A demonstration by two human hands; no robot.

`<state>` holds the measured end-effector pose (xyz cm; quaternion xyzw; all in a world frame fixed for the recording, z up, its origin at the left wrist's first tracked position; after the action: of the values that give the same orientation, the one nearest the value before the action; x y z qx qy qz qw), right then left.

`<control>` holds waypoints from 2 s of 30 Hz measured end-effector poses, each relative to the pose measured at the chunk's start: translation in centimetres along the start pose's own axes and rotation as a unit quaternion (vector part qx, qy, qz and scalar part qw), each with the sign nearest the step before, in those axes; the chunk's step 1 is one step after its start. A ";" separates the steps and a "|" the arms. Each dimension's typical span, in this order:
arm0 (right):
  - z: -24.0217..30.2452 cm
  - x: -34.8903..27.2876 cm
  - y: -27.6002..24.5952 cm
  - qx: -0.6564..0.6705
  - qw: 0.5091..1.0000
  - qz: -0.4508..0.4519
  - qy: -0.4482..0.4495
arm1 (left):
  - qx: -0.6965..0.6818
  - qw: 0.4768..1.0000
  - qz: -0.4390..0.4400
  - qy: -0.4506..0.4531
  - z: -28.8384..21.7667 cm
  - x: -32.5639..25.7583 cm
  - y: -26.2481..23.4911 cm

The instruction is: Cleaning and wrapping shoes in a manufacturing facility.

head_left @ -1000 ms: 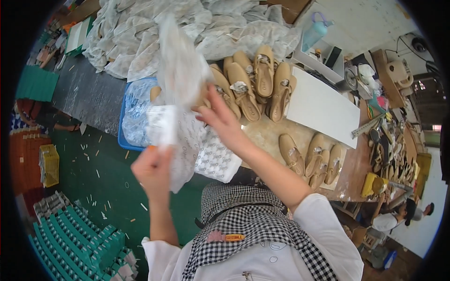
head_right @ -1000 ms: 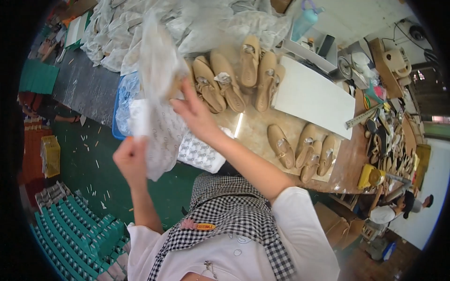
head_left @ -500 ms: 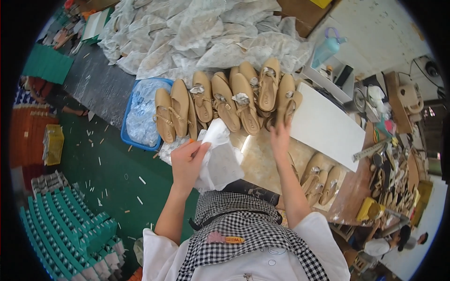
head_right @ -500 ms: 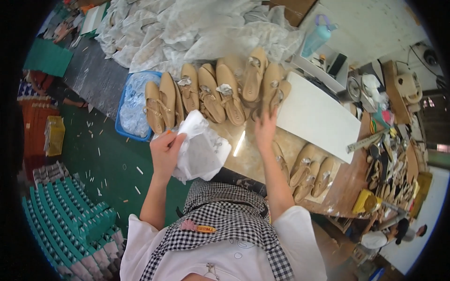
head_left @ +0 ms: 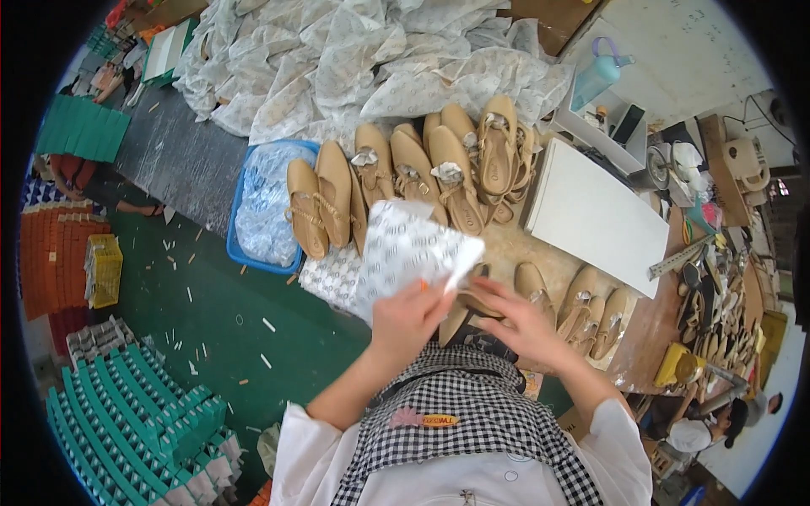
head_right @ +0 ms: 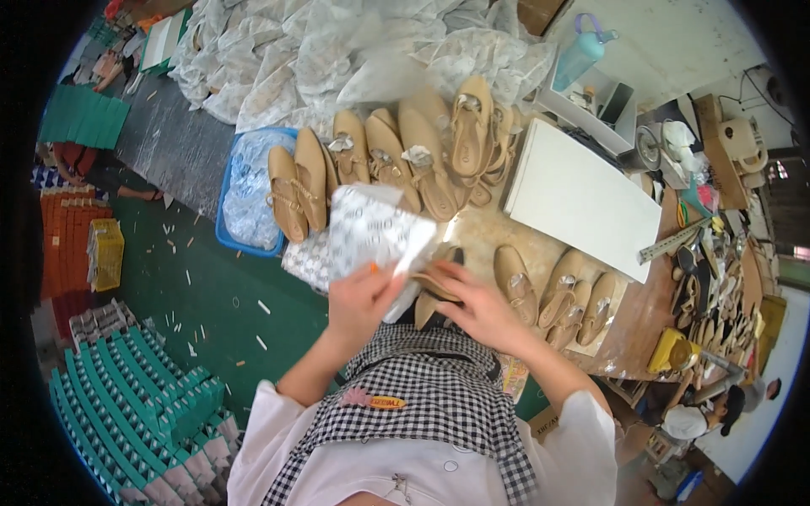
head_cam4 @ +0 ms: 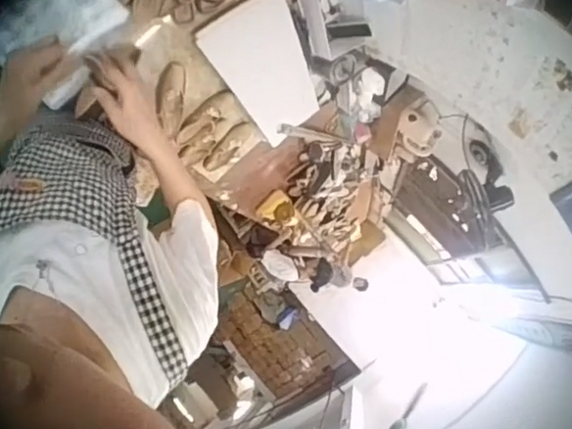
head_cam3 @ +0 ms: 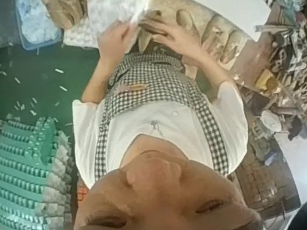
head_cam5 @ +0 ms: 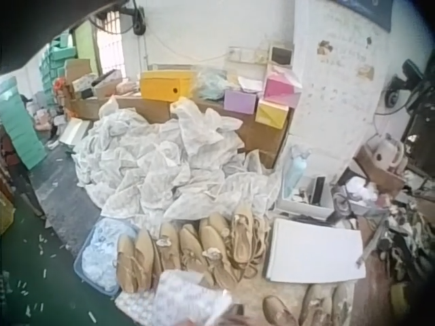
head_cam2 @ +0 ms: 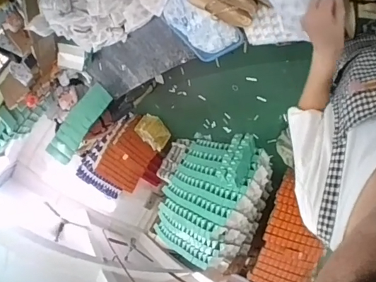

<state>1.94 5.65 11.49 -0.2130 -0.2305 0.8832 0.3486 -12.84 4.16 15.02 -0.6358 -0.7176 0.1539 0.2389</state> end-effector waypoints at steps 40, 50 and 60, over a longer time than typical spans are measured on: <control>-9.0 1.3 5.6 0.074 0.963 -0.210 0.150 | -0.141 0.964 -0.177 -0.141 9.8 -2.8 -8.0; -19.3 -6.9 15.3 -0.043 0.950 -0.185 0.247 | 0.018 0.998 -0.020 -0.061 6.0 -1.1 -2.0; 0.0 -5.4 4.2 0.192 0.971 0.027 0.137 | 0.119 0.984 0.091 0.100 1.1 -6.2 0.6</control>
<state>3.32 -0.93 10.31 -0.2666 -0.0006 0.8826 0.3873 -12.48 -1.76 12.84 -0.6776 -0.6061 0.1951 0.3682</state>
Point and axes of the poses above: each hand's wrist, its own x-axis towards the middle knuckle, its own y-axis out of the palm, z = x × y, the point moved 10 cm from there along x, towards the middle knuckle, and after that the axes turned 8 degrees about -x, right-handed, at the moved point
